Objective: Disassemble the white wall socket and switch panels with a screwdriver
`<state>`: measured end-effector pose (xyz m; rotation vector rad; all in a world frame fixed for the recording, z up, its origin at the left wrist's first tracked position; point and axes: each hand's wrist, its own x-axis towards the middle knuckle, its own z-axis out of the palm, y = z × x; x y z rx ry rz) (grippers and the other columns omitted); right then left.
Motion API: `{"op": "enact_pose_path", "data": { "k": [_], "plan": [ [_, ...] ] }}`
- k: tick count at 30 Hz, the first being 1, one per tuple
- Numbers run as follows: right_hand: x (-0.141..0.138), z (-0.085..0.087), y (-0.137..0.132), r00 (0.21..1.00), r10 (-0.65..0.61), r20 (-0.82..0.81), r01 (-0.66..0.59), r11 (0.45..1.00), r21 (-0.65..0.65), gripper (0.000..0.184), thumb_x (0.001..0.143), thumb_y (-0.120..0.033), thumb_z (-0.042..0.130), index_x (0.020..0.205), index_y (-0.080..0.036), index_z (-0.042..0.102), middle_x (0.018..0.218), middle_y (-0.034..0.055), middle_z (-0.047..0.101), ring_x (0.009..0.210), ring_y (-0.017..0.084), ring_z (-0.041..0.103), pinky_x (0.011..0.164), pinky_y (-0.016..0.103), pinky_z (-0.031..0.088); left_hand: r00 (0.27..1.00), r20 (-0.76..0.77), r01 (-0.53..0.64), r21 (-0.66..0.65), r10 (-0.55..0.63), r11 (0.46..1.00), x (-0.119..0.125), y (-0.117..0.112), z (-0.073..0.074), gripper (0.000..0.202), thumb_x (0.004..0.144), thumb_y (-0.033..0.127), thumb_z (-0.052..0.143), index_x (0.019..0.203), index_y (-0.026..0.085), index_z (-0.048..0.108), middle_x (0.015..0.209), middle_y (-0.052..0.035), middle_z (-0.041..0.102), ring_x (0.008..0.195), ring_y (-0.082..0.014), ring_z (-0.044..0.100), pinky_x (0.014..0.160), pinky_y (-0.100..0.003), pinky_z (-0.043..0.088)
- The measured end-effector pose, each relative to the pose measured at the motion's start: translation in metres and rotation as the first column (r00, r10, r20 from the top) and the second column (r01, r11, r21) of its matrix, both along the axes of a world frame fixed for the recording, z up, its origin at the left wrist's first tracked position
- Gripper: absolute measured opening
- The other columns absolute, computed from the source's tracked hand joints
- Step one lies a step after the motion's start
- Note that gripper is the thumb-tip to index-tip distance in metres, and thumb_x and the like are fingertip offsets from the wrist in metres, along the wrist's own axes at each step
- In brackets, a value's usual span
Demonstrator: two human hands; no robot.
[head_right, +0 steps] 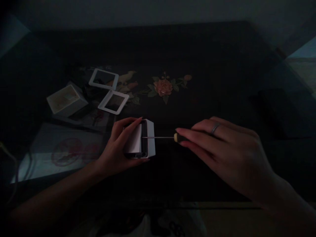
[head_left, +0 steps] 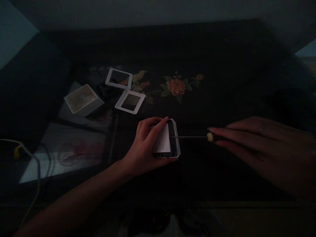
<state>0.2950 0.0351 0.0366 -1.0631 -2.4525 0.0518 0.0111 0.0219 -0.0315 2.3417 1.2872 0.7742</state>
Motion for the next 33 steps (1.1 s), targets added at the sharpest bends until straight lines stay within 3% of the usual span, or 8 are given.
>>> {"op": "enact_pose_path", "data": {
  "k": [6,10,18,24,33],
  "plan": [
    [-0.007,-0.019,0.003,0.978,-0.106,-0.18,0.05,0.954,-0.294,0.02,0.093,-0.023,0.062,0.108,-0.029,0.073,0.095,0.0022,0.075,0.078,0.02,0.072,0.067,0.032,0.06,0.999,0.01,0.037,-0.029,-0.037,0.999,0.0,0.001,-0.001,0.096,0.08,0.058,0.072,0.154,0.024,0.021,0.141,-0.0169,0.038,0.132,-0.0363,0.04,0.109,-0.053,0.041],
    [-0.009,-0.026,-0.001,0.968,-0.144,-0.207,0.066,0.936,-0.346,0.019,0.092,-0.022,0.063,0.108,-0.028,0.073,0.097,0.0028,0.076,0.081,0.02,0.073,0.068,0.031,0.06,0.997,-0.011,0.074,-0.042,-0.074,0.996,0.002,0.0,-0.001,0.098,0.081,0.062,0.069,0.155,0.023,0.018,0.142,-0.0184,0.037,0.131,-0.0371,0.04,0.108,-0.054,0.042],
    [0.0,-0.003,0.001,0.99,-0.071,-0.125,0.048,0.983,-0.177,0.025,0.094,-0.021,0.06,0.111,-0.033,0.073,0.094,0.0023,0.073,0.079,0.022,0.071,0.068,0.037,0.058,0.999,-0.049,-0.004,-0.026,0.002,1.0,0.001,0.001,-0.001,0.099,0.078,0.058,0.074,0.155,0.028,0.019,0.141,-0.0164,0.041,0.129,-0.0378,0.043,0.107,-0.056,0.041],
    [-0.001,0.017,0.001,0.998,-0.021,0.057,0.025,0.997,-0.073,0.029,0.099,-0.025,0.05,0.116,-0.03,0.073,0.097,0.0046,0.074,0.084,0.025,0.07,0.072,0.042,0.056,0.996,-0.077,-0.031,0.017,0.033,0.999,0.003,-0.002,0.001,0.093,0.078,0.05,0.077,0.152,0.022,0.027,0.14,-0.0167,0.043,0.129,-0.0359,0.042,0.108,-0.054,0.04],
    [-0.005,0.023,-0.003,0.968,0.018,0.252,-0.06,0.985,0.162,0.03,0.097,-0.02,0.051,0.111,-0.029,0.075,0.097,0.0072,0.076,0.081,0.03,0.071,0.069,0.046,0.052,0.997,-0.055,-0.049,0.006,0.05,0.999,0.003,-0.001,0.0,0.098,0.075,0.048,0.08,0.153,0.028,0.024,0.139,-0.0155,0.043,0.129,-0.0374,0.043,0.107,-0.058,0.041]
  ]
}}
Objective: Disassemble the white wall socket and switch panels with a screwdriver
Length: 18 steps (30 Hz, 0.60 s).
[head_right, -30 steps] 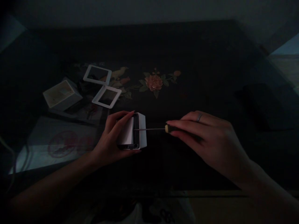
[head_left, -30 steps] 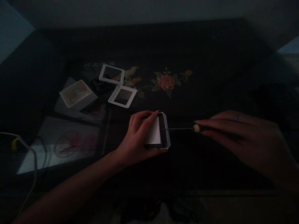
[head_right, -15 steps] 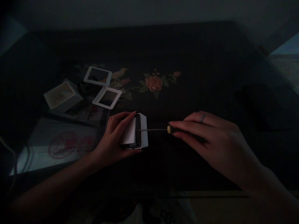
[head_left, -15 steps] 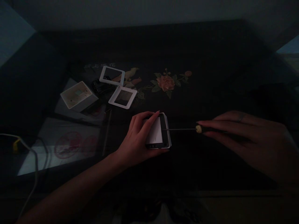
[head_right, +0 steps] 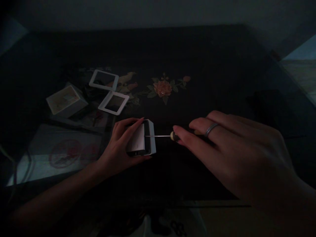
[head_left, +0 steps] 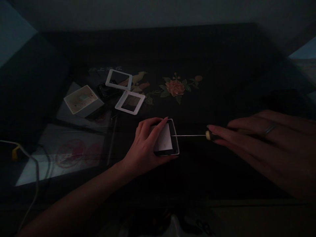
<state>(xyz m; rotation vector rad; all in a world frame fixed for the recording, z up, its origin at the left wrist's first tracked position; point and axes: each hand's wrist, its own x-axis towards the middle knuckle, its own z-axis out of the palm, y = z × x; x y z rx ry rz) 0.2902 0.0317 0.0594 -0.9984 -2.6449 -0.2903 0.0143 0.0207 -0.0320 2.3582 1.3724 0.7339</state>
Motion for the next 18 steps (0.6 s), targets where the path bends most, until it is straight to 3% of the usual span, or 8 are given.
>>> {"op": "enact_pose_path", "data": {
  "k": [6,9,15,18],
  "plan": [
    [0.006,-0.008,0.002,0.991,0.132,-0.002,-0.129,0.972,0.197,0.032,0.092,-0.011,0.058,0.115,-0.029,0.071,0.099,0.0047,0.077,0.082,0.026,0.07,0.07,0.04,0.052,0.999,0.041,-0.003,0.002,0.002,1.0,-0.002,0.003,-0.001,0.096,0.075,0.05,0.08,0.152,0.027,0.027,0.139,-0.0153,0.043,0.128,-0.037,0.044,0.106,-0.057,0.042],
    [0.006,-0.015,0.005,0.993,0.115,-0.023,-0.108,0.974,0.198,0.031,0.09,-0.01,0.063,0.115,-0.027,0.07,0.096,0.0041,0.078,0.078,0.024,0.069,0.068,0.038,0.054,0.998,0.069,-0.011,0.0,0.011,1.0,-0.002,0.003,-0.002,0.095,0.076,0.052,0.078,0.152,0.026,0.028,0.138,-0.0154,0.042,0.128,-0.0364,0.043,0.106,-0.056,0.042],
    [0.001,-0.034,0.014,0.967,0.025,-0.254,-0.046,0.996,-0.079,0.023,0.091,-0.014,0.065,0.111,-0.023,0.073,0.089,0.0069,0.074,0.074,0.02,0.069,0.064,0.033,0.057,0.996,0.086,0.023,-0.036,-0.02,0.999,-0.006,0.003,-0.002,0.093,0.077,0.065,0.071,0.15,0.024,0.031,0.138,-0.0162,0.042,0.128,-0.0361,0.042,0.107,-0.054,0.041],
    [-0.001,-0.044,0.015,0.928,-0.088,-0.363,-0.024,0.955,-0.294,0.021,0.092,-0.015,0.064,0.108,-0.022,0.074,0.092,0.0068,0.073,0.078,0.019,0.07,0.067,0.032,0.058,0.994,0.1,0.04,-0.05,-0.034,0.998,-0.007,0.005,-0.002,0.073,0.089,0.062,0.057,0.146,0.021,0.037,0.137,-0.0163,0.044,0.127,-0.0341,0.043,0.107,-0.053,0.04]
  ]
}}
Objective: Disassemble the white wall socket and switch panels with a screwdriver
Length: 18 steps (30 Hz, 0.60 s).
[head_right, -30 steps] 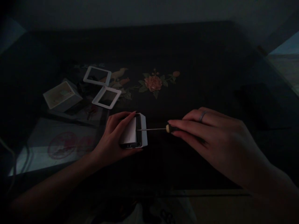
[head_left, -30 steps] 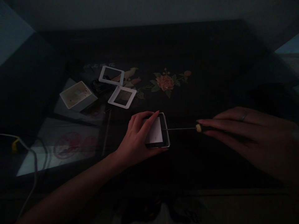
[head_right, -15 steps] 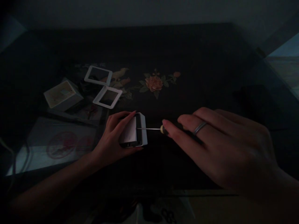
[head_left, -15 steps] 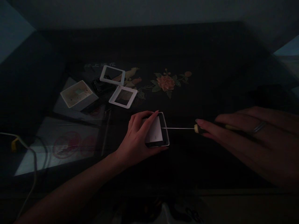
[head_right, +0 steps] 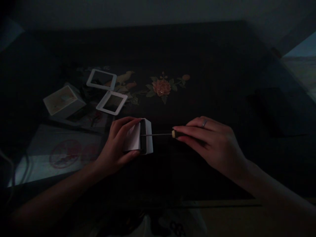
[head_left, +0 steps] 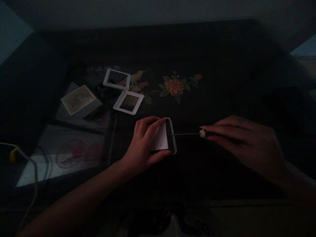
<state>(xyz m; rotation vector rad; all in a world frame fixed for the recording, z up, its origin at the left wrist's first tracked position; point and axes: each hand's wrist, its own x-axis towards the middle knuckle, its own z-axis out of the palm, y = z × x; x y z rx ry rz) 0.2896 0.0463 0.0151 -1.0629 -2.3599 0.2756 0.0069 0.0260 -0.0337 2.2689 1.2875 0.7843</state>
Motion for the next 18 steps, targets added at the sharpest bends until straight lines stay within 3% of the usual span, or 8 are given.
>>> {"op": "enact_pose_path", "data": {
  "k": [3,7,10,15,18],
  "plan": [
    [0.0,-0.011,-0.002,0.994,-0.08,-0.079,0.065,0.983,-0.174,0.02,0.091,-0.018,0.064,0.106,-0.023,0.075,0.094,0.005,0.075,0.08,0.019,0.071,0.07,0.032,0.059,1.0,-0.001,-0.007,0.007,0.007,1.0,0.0,0.002,0.0,0.058,0.094,0.055,0.053,0.14,0.02,0.042,0.134,-0.0152,0.047,0.124,-0.0319,0.045,0.105,-0.051,0.041],
    [0.0,-0.025,-0.007,0.973,-0.184,-0.139,0.122,0.923,-0.366,0.017,0.09,-0.026,0.066,0.104,-0.023,0.077,0.096,0.0039,0.077,0.083,0.018,0.072,0.072,0.029,0.059,1.0,-0.018,-0.01,0.036,0.01,0.999,0.001,0.003,0.0,0.076,0.084,0.062,0.065,0.141,0.018,0.041,0.134,-0.016,0.047,0.124,-0.0328,0.045,0.105,-0.049,0.042],
    [0.0,-0.033,-0.011,0.956,-0.237,-0.17,0.134,0.874,-0.467,0.017,0.089,-0.026,0.067,0.103,-0.025,0.078,0.096,0.0027,0.078,0.084,0.018,0.073,0.073,0.029,0.059,0.998,-0.056,-0.014,0.037,0.016,0.999,0.002,0.003,0.001,0.07,0.086,0.053,0.066,0.142,0.018,0.042,0.133,-0.0159,0.047,0.124,-0.0316,0.045,0.105,-0.048,0.041],
    [-0.001,-0.037,-0.017,0.948,-0.274,-0.161,0.151,0.833,-0.532,0.017,0.09,-0.03,0.066,0.102,-0.026,0.078,0.093,0.002,0.078,0.079,0.019,0.074,0.065,0.03,0.06,0.997,-0.073,-0.001,0.045,0.005,0.999,0.001,0.004,0.002,0.061,0.088,0.048,0.066,0.137,0.017,0.046,0.131,-0.0156,0.048,0.123,-0.0315,0.045,0.105,-0.048,0.04],
    [0.001,-0.033,-0.017,0.968,-0.21,-0.14,0.139,0.905,-0.401,0.017,0.092,-0.025,0.066,0.104,-0.022,0.077,0.095,0.0047,0.078,0.081,0.02,0.074,0.066,0.03,0.06,0.997,-0.08,0.007,0.042,-0.004,0.999,0.001,0.005,0.003,0.061,0.088,0.046,0.067,0.137,0.015,0.047,0.131,-0.0162,0.049,0.123,-0.0313,0.045,0.106,-0.048,0.04]
  ]
}}
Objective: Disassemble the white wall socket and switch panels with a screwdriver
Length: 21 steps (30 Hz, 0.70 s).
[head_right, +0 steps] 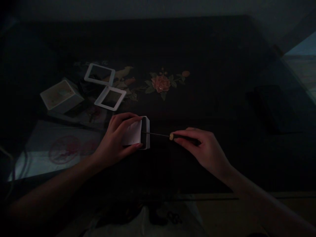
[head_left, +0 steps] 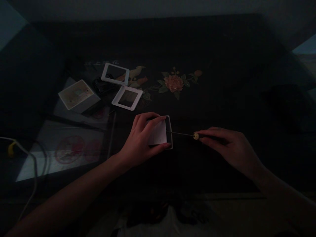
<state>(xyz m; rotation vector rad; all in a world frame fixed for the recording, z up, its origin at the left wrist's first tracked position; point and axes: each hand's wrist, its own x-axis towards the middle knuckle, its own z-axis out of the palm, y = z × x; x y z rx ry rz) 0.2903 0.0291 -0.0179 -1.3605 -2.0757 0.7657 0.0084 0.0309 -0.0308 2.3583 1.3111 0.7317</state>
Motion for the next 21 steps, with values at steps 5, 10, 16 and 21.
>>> {"op": "enact_pose_path", "data": {
  "k": [5,10,16,21],
  "plan": [
    [0.007,0.018,0.007,0.944,0.084,0.319,-0.252,0.81,0.53,0.023,0.088,-0.012,0.069,0.111,-0.016,0.074,0.092,0.0103,0.075,0.077,0.02,0.068,0.066,0.033,0.056,1.0,-0.012,0.008,-0.022,-0.008,1.0,0.002,0.0,0.002,0.059,0.087,0.042,0.068,0.136,0.014,0.049,0.132,-0.0161,0.049,0.123,-0.0306,0.045,0.106,-0.047,0.04],
    [0.01,0.029,0.019,0.877,0.074,0.474,-0.424,0.583,0.693,0.024,0.081,-0.007,0.075,0.103,-0.015,0.076,0.085,0.0115,0.075,0.07,0.023,0.066,0.061,0.035,0.056,1.0,-0.028,0.0,-0.032,-0.001,0.999,0.002,0.0,0.0,0.069,0.084,0.044,0.073,0.139,0.011,0.047,0.133,-0.0178,0.049,0.124,-0.0316,0.044,0.107,-0.048,0.041],
    [0.014,0.014,0.021,0.885,0.082,0.459,-0.401,0.636,0.659,0.025,0.084,-0.009,0.072,0.108,-0.016,0.074,0.085,0.0088,0.074,0.07,0.019,0.067,0.062,0.031,0.057,0.999,-0.046,0.017,-0.045,-0.019,0.999,-0.001,0.0,-0.002,0.085,0.078,0.053,0.077,0.143,0.01,0.044,0.136,-0.0193,0.048,0.126,-0.0332,0.044,0.108,-0.049,0.041],
    [0.013,0.004,0.015,0.956,0.169,0.239,-0.255,0.883,0.394,0.022,0.093,-0.017,0.063,0.112,-0.016,0.074,0.092,0.0086,0.073,0.078,0.018,0.071,0.069,0.029,0.058,1.0,-0.019,0.014,-0.101,-0.016,0.995,-0.001,-0.001,0.0,0.07,0.089,0.053,0.063,0.143,0.01,0.046,0.137,-0.0192,0.048,0.126,-0.0337,0.043,0.108,-0.051,0.041]
  ]
}}
